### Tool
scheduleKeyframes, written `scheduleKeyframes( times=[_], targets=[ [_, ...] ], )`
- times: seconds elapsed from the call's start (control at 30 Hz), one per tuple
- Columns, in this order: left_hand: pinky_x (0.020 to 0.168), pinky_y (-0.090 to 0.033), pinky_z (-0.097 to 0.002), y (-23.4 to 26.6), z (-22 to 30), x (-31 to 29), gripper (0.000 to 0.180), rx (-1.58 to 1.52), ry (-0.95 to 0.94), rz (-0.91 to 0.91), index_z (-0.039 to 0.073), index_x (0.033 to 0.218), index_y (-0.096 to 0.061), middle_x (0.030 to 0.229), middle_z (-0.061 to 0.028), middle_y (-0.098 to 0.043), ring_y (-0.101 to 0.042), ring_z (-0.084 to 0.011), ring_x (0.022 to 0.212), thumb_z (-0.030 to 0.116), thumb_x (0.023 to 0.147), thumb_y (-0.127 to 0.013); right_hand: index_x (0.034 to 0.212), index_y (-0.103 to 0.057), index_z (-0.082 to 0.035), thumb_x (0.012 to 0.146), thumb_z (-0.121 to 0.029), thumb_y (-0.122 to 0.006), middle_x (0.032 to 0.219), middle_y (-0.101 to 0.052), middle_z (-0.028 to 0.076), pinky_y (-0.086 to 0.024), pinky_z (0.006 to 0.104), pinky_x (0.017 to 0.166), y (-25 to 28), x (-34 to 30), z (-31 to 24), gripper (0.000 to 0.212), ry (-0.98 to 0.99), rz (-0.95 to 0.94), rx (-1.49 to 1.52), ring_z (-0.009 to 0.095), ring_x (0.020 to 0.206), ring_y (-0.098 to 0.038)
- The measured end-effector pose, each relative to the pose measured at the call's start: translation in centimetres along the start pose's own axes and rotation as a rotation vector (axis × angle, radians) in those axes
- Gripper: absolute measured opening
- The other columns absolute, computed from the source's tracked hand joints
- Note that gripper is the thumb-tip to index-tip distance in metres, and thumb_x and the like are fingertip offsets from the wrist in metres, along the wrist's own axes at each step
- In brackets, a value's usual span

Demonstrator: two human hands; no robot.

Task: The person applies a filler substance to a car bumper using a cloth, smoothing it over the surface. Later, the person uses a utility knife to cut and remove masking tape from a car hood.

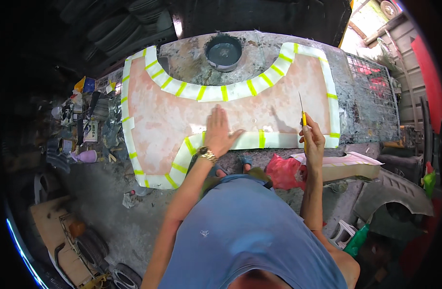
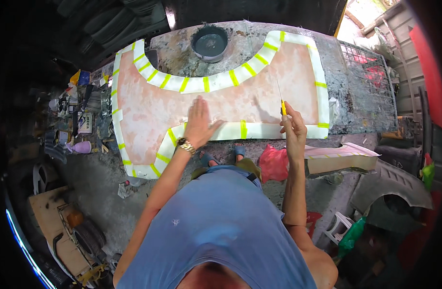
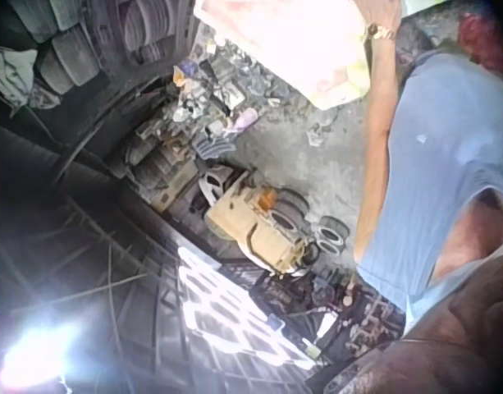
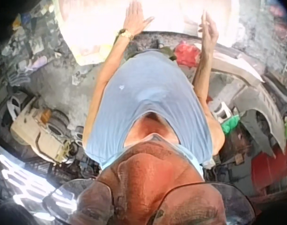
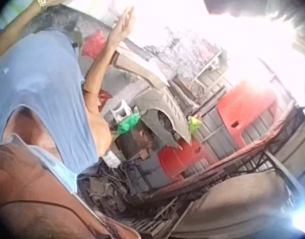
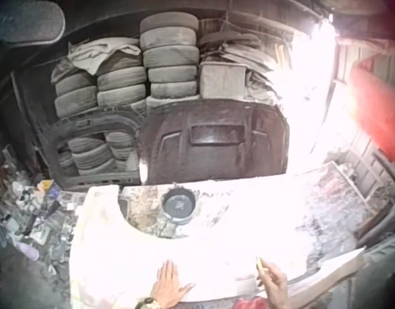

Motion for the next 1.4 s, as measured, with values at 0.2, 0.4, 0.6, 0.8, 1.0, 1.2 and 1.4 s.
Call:
scheduleKeyframes(
  times=[0.2,0.4,0.6,0.8,1.0,1.2,1.4],
  targets=[
    [0.112,-0.013,-0.0433,-1.6,8.0,-0.5,0.089,-0.12,-0.205,-0.099,-0.008,0.137,-0.023,0.146,-0.0233,-0.018,-0.017,-0.0342,0.137,0.062,0.085,-0.039,0.127,-0.051,-0.004,0.092,-0.012,-0.051,0.099,-0.055,0.001,-0.041,0.0195,0.058,-0.6,1.5,0.3,0.036,-0.015,-0.119,-0.03,0.006,0.075,-0.049],
    [0.112,-0.014,-0.044,-0.4,4.0,-1.6,0.076,-0.026,-0.018,-0.138,-0.005,0.137,-0.027,0.147,-0.0181,-0.022,-0.02,-0.0299,0.136,0.052,0.088,-0.042,0.127,-0.05,-0.004,0.094,-0.014,-0.048,0.098,-0.057,0.004,-0.043,0.0204,0.057,-2.7,2.8,1.6,0.035,-0.047,-0.3,0.029,0.007,0.074,-0.052],
    [0.108,-0.018,-0.0504,2.9,-8.4,-8.0,0.067,0.199,0.32,0.076,-0.003,0.137,-0.031,0.147,-0.0177,-0.023,-0.026,-0.0323,0.134,0.046,0.091,-0.041,0.13,-0.047,-0.008,0.095,-0.017,-0.044,0.091,-0.06,0.008,-0.047,0.022,0.055,-5.5,2.7,2.3,0.036,-0.274,-0.455,0.166,0.01,0.064,-0.057],
    [0.106,-0.022,-0.0514,5.0,-13.1,-14.3,0.064,0.231,0.6,0.092,-0.004,0.135,-0.033,0.144,-0.0199,-0.027,-0.032,-0.0332,0.13,0.043,0.093,-0.04,0.131,-0.046,-0.009,0.093,-0.017,-0.048,0.085,-0.058,0.005,-0.046,0.0218,0.053,-7.2,3.1,3.2,0.039,-0.308,-0.553,0.136,0.009,0.06,-0.056],
    [0.105,-0.021,-0.0539,4.3,-11.8,-16.4,0.063,0.219,0.619,0.153,-0.004,0.133,-0.037,0.143,-0.0206,-0.03,-0.03,-0.0338,0.131,0.043,0.091,-0.043,0.13,-0.047,-0.008,0.091,-0.01,-0.052,0.087,-0.057,0.003,-0.046,0.0205,0.061,-9.5,3.3,2.4,0.04,-0.214,-0.62,0.118,0.007,0.069,-0.054],
    [0.108,-0.015,-0.052,6.9,-5.2,-16.6,0.052,-0.001,0.51,0.185,0.002,0.126,-0.048,0.145,-0.0156,-0.028,-0.023,-0.0352,0.134,0.038,0.088,-0.052,0.126,-0.05,-0.002,0.089,-0.006,-0.05,0.09,-0.058,0.004,-0.044,0.0213,0.064,-12.6,2.7,2.9,0.036,-0.233,-0.718,0.098,0.007,0.071,-0.052],
    [0.079,-0.049,-0.0317,9.3,-2.3,-23.4,0.019,-0.329,0.595,0.573,0.002,0.095,-0.063,0.103,-0.0115,-0.064,-0.063,-0.0262,0.092,0.015,0.083,-0.063,0.123,-0.052,-0.003,0.087,-0.009,-0.055,0.081,-0.054,0.0,-0.039,0.0211,0.057,-17.3,1.7,2.2,0.037,-0.231,-0.882,-0.096,0.006,0.063,-0.046]
  ],
)
Point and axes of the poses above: each hand's wrist, its own x-axis towards the middle knuckle, its own y-axis out of the back of the hand, z = x × y, the point moved 8 cm from there along x, towards the middle knuckle
